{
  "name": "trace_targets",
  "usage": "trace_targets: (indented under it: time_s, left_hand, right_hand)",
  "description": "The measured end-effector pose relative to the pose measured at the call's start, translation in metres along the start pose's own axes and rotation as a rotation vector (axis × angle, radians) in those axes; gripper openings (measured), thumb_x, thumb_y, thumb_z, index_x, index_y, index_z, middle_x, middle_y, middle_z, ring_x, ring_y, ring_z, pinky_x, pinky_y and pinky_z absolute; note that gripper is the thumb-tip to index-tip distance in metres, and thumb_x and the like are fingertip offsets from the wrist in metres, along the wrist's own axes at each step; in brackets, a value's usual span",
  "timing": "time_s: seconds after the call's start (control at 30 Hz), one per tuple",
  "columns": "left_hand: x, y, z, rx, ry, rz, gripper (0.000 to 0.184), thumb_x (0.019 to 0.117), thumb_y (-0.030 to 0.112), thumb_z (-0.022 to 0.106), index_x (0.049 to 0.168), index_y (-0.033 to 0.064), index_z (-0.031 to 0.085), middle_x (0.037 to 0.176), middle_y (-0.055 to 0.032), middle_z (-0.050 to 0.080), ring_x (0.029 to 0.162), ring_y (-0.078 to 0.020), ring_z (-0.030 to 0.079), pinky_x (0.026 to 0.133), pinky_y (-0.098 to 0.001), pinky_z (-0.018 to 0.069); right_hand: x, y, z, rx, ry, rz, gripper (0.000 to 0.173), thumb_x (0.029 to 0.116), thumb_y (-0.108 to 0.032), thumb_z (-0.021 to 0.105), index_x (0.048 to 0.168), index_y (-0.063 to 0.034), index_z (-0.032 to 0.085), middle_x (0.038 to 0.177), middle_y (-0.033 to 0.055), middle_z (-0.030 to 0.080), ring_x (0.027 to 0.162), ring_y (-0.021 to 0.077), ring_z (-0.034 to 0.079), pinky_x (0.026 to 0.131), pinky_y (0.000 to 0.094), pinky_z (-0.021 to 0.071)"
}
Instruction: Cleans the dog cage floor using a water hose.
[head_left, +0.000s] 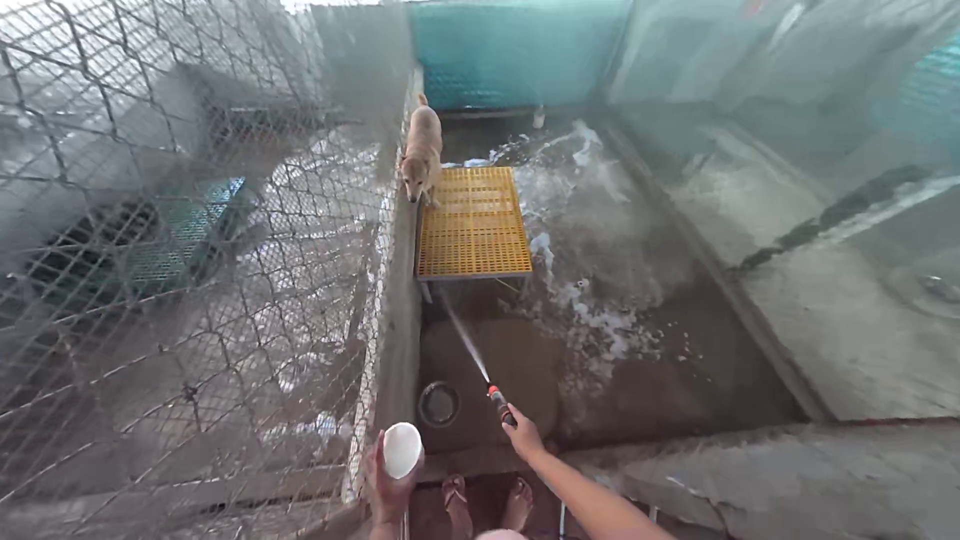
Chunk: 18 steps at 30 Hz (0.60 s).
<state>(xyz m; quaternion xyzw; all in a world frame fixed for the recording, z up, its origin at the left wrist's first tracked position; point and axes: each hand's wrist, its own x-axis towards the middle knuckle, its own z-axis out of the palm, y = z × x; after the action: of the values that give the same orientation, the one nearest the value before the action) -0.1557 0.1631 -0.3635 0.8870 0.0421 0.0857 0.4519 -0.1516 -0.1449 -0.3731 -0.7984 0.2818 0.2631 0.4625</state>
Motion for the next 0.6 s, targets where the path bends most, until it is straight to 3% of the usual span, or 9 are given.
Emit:
trace_targets:
  time_s: [0.1, 0.2, 0.3, 0.6]
  left_hand:
    - [-0.02, -0.006, 0.016, -0.019, 0.002, 0.024, 0.111, 0.0581, 0.028, 0.092, 0.147, -0.0141, 0.04, 0.141, -0.0417, 0.046, 0.133, -0.0533, 0.047, 0.113, -0.0571, 0.0384]
    - [-0.032, 0.0, 0.029, -0.003, -0.035, 0.007, 0.11, 0.0586, 0.025, 0.092, 0.144, -0.0187, 0.039, 0.138, -0.045, 0.046, 0.131, -0.0559, 0.046, 0.113, -0.0575, 0.0381]
    - [-0.049, 0.0, 0.034, -0.014, -0.06, -0.031, 0.11, 0.06, 0.024, 0.094, 0.144, -0.019, 0.038, 0.14, -0.0441, 0.045, 0.133, -0.0519, 0.047, 0.115, -0.0525, 0.0388]
    - [-0.078, -0.011, 0.02, 0.015, 0.023, -0.02, 0.109, 0.0609, 0.032, 0.092, 0.14, -0.022, 0.039, 0.138, -0.0447, 0.046, 0.132, -0.0463, 0.048, 0.114, -0.0458, 0.0392]
  right_hand:
    - [0.026, -0.003, 0.006, 0.036, 0.023, 0.001, 0.06, 0.106, -0.019, 0.058, 0.16, -0.0094, 0.036, 0.148, 0.0233, 0.055, 0.136, 0.0376, 0.055, 0.116, 0.052, 0.0419]
    - [0.064, -0.015, 0.012, 0.038, 0.061, -0.02, 0.059, 0.1061, -0.021, 0.058, 0.16, -0.0108, 0.036, 0.146, 0.0227, 0.058, 0.134, 0.0372, 0.057, 0.114, 0.0524, 0.0432]
    - [0.096, -0.021, 0.01, 0.048, 0.091, -0.014, 0.06, 0.106, -0.021, 0.058, 0.161, -0.0109, 0.036, 0.145, 0.0229, 0.058, 0.134, 0.0377, 0.057, 0.114, 0.0526, 0.0433]
    - [0.153, -0.029, -0.026, 0.154, 0.274, 0.131, 0.059, 0.1068, -0.02, 0.057, 0.16, -0.0087, 0.035, 0.142, 0.0255, 0.059, 0.13, 0.0408, 0.059, 0.11, 0.0551, 0.0454]
